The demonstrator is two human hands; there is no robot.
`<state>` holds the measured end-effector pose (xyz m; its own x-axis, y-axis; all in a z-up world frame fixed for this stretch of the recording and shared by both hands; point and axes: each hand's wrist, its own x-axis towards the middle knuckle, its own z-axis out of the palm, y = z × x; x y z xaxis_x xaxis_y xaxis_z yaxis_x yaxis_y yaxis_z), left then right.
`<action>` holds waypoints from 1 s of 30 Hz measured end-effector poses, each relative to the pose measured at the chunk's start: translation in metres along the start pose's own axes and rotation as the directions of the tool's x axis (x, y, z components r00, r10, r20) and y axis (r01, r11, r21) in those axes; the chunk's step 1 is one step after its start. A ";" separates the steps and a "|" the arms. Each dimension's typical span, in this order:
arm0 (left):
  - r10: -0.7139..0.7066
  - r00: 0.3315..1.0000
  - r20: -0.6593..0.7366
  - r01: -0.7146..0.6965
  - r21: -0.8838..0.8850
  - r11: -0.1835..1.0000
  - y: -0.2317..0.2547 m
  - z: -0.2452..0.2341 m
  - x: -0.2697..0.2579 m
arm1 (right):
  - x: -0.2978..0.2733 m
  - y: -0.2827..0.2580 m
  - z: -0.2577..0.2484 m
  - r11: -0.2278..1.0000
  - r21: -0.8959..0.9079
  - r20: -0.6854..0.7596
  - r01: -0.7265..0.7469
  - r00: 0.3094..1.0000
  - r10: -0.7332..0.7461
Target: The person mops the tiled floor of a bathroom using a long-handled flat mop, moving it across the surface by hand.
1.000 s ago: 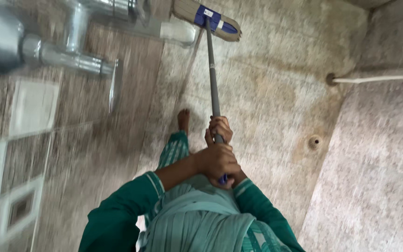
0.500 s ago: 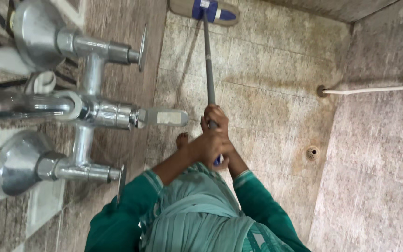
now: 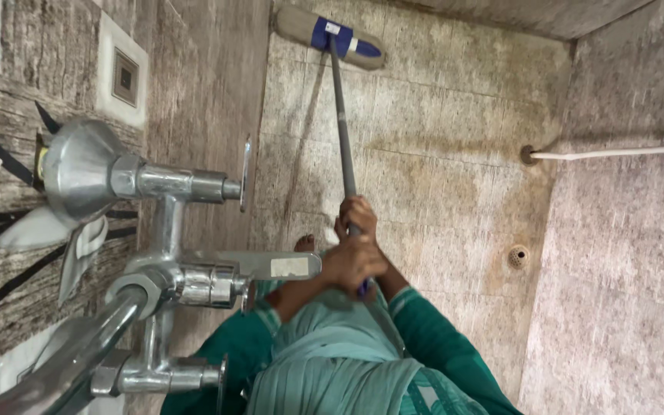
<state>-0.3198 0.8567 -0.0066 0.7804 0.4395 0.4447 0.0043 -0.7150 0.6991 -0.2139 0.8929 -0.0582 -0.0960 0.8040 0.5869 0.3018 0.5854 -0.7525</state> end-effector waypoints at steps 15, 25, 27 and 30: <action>0.004 0.993 -0.115 -0.002 0.015 1.000 0.003 -0.064 0.004 | 0.050 -0.041 0.007 0.961 -0.056 0.123 -0.271 0.953 0.276; 0.096 0.967 -0.236 -0.136 -0.160 0.978 0.074 -0.074 0.012 | 0.024 -0.086 0.009 0.993 -0.038 -0.047 -0.110 0.993 0.108; 0.130 0.958 -0.257 -0.170 -0.138 0.976 0.063 -0.072 0.004 | 0.018 -0.073 0.011 0.997 -0.049 0.024 -0.054 0.998 0.055; 0.195 0.935 -0.296 -0.218 -0.049 0.975 0.036 -0.066 -0.013 | 0.019 -0.043 0.011 1.000 -0.022 0.200 0.017 0.980 -0.012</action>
<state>-0.3708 0.8610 0.0498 0.5454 0.4329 0.7177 -0.1972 -0.7660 0.6119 -0.2391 0.8843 -0.0184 -0.2871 0.8016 0.5244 0.3210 0.5963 -0.7358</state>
